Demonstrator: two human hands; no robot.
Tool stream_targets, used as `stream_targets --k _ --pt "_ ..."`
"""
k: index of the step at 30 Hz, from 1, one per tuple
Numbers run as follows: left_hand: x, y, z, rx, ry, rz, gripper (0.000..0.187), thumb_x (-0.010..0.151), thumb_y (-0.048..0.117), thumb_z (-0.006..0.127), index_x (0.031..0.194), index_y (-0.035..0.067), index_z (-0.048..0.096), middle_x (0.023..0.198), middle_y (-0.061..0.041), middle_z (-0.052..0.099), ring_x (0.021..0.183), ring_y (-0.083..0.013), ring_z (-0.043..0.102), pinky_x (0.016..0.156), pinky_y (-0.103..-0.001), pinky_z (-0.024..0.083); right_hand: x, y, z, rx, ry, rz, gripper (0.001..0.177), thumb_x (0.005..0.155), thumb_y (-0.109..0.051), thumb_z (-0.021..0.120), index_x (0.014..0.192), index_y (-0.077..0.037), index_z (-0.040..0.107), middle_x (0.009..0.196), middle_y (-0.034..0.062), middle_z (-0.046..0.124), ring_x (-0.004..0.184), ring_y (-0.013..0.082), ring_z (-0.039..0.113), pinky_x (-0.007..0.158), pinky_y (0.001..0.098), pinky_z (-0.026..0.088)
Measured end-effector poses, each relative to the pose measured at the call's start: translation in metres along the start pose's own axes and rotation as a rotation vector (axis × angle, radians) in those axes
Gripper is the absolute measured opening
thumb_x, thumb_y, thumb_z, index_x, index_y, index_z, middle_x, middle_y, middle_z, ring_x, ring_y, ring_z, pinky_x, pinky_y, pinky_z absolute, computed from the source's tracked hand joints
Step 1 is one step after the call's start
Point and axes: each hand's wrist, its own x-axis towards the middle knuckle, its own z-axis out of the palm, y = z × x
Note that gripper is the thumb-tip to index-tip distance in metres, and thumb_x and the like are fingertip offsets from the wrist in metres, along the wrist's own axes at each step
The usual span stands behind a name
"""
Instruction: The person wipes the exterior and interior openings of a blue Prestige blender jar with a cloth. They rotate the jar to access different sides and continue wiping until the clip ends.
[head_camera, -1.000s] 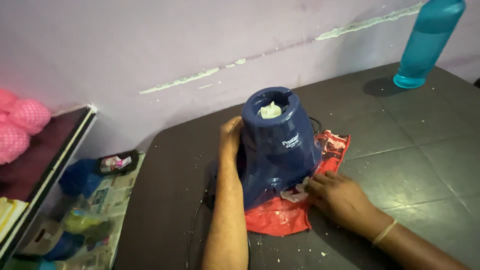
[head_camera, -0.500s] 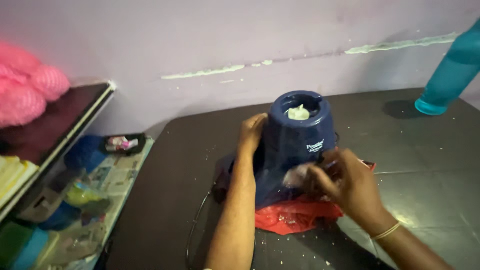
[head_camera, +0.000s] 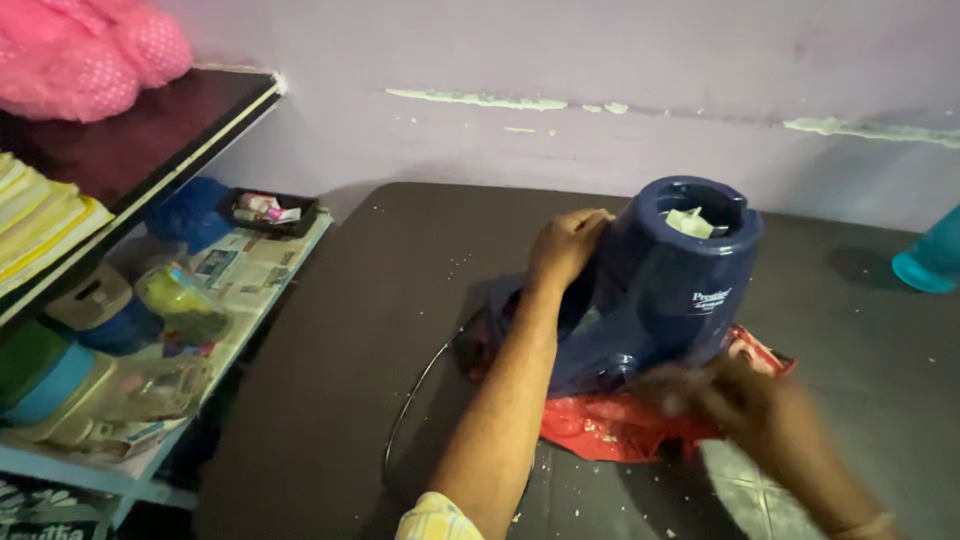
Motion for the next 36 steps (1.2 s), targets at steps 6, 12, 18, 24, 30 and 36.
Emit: stream_targets --k 6,12,18,24,30,36 --pt "0.001 -0.003 0.0 -0.112 -0.041 0.059 0.042 0.094 0.046 0.059 0.109 0.011 0.076 0.101 -0.014 0.079 0.096 -0.026 0.078 0.083 -0.035 0.057 0.038 -0.033 -0.066 0.557 0.542 -0.322 0.019 0.103 0.004 0.057 0.116 -0.002 0.069 0.115 0.0149 0.068 0.094 0.0172 0.068 0.081 0.0305 0.057" --pt "0.007 -0.01 -0.001 0.043 -0.014 0.09 0.048 0.097 0.05 0.054 0.113 0.01 0.074 0.108 -0.019 0.073 0.106 -0.0351 0.07 0.084 -0.039 0.054 0.046 -0.064 -0.018 0.191 0.76 -0.553 0.046 0.097 0.007 0.052 0.141 -0.005 0.061 0.151 0.018 0.054 0.142 0.0373 0.057 0.12 0.0493 0.048" --pt "0.006 -0.016 0.002 0.002 -0.111 -0.012 0.051 0.096 0.054 0.05 0.108 0.011 0.075 0.103 -0.02 0.075 0.099 -0.0357 0.075 0.084 -0.042 0.055 0.024 -0.048 0.051 -0.257 0.477 -0.638 0.083 0.082 -0.035 0.073 0.147 0.004 0.039 0.162 0.023 0.021 0.152 0.0448 0.017 0.122 0.0621 0.017" --pt "0.004 -0.013 -0.001 0.086 -0.067 -0.011 0.047 0.094 0.051 0.053 0.112 0.013 0.074 0.106 -0.019 0.074 0.104 -0.0352 0.072 0.084 -0.041 0.056 0.059 -0.072 -0.005 -0.178 0.631 -0.518 0.06 0.094 -0.027 0.065 0.143 0.005 0.051 0.154 0.0247 0.04 0.148 0.0437 0.035 0.123 0.0608 0.028" --pt "0.006 -0.012 0.0 0.046 -0.063 0.03 0.045 0.094 0.05 0.052 0.112 0.016 0.076 0.108 -0.014 0.075 0.106 -0.0327 0.073 0.086 -0.04 0.056 0.075 -0.077 -0.025 -0.007 0.675 -0.536 0.028 0.107 -0.008 0.057 0.134 -0.005 0.063 0.137 0.018 0.063 0.138 0.0383 0.058 0.127 0.0542 0.042" --pt "0.003 -0.023 0.008 0.007 -0.048 0.028 0.044 0.097 0.049 0.053 0.114 0.015 0.075 0.109 -0.014 0.075 0.105 -0.0298 0.075 0.087 -0.037 0.057 0.031 -0.047 0.044 -0.008 0.658 -0.739 0.046 0.092 -0.004 0.06 0.136 0.008 0.05 0.136 0.0313 0.05 0.138 0.0496 0.04 0.117 0.0596 0.033"
